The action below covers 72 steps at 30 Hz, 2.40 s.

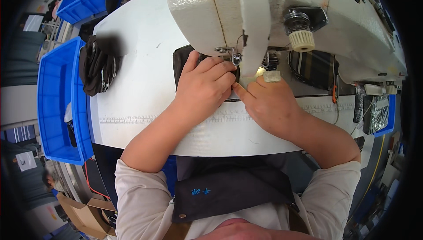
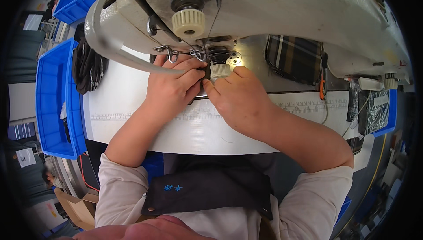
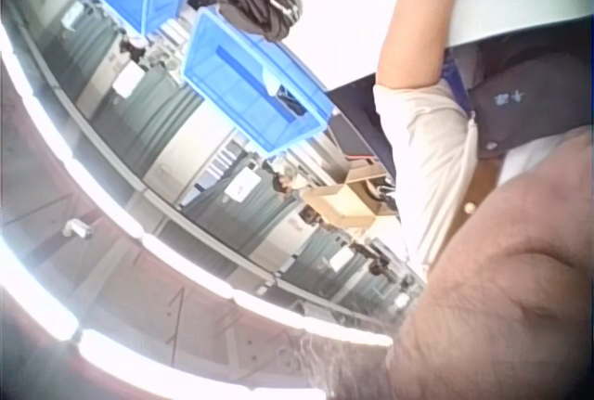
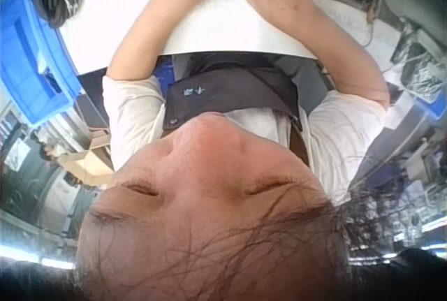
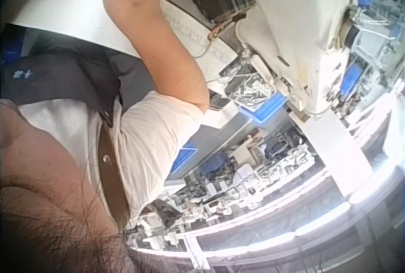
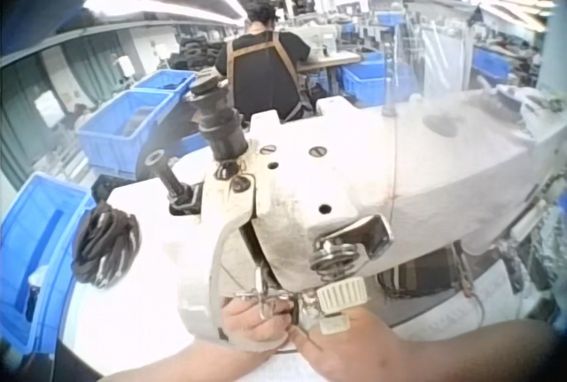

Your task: The person operates an industrial sewing machine to stitch a zipper onto a small black fabric pouch. They guide the pouch under the needle, sew along the zipper edge, and then flip the pouch to sew the opposite side. The person handles multiple pouches, moving finished ones aside and picking up new ones to continue the assembly process.

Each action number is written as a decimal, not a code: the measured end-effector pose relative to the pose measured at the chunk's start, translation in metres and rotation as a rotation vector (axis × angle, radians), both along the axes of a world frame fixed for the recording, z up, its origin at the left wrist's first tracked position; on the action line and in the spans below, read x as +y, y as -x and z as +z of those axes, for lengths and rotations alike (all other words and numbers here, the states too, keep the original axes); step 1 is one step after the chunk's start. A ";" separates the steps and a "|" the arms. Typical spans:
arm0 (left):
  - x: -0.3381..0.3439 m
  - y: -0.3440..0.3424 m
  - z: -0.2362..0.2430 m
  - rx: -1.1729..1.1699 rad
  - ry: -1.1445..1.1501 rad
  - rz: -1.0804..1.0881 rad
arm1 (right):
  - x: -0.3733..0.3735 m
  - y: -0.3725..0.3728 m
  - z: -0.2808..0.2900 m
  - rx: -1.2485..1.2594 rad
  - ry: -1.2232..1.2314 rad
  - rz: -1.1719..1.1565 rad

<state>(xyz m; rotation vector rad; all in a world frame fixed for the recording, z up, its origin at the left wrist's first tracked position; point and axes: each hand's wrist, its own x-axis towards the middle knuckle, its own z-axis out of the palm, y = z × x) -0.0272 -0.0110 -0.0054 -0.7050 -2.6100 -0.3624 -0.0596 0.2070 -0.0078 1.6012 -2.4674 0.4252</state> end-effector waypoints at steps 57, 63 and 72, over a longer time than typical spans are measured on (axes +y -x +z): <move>-0.012 0.012 0.010 -0.469 -0.350 0.061 | -0.006 0.010 -0.010 0.051 0.097 -0.084; 0.000 0.010 -0.001 -0.297 -0.290 0.178 | -0.006 0.010 -0.008 0.029 0.039 -0.075; 0.005 0.006 0.003 -0.048 -0.109 0.213 | -0.006 0.010 -0.013 0.059 0.048 -0.077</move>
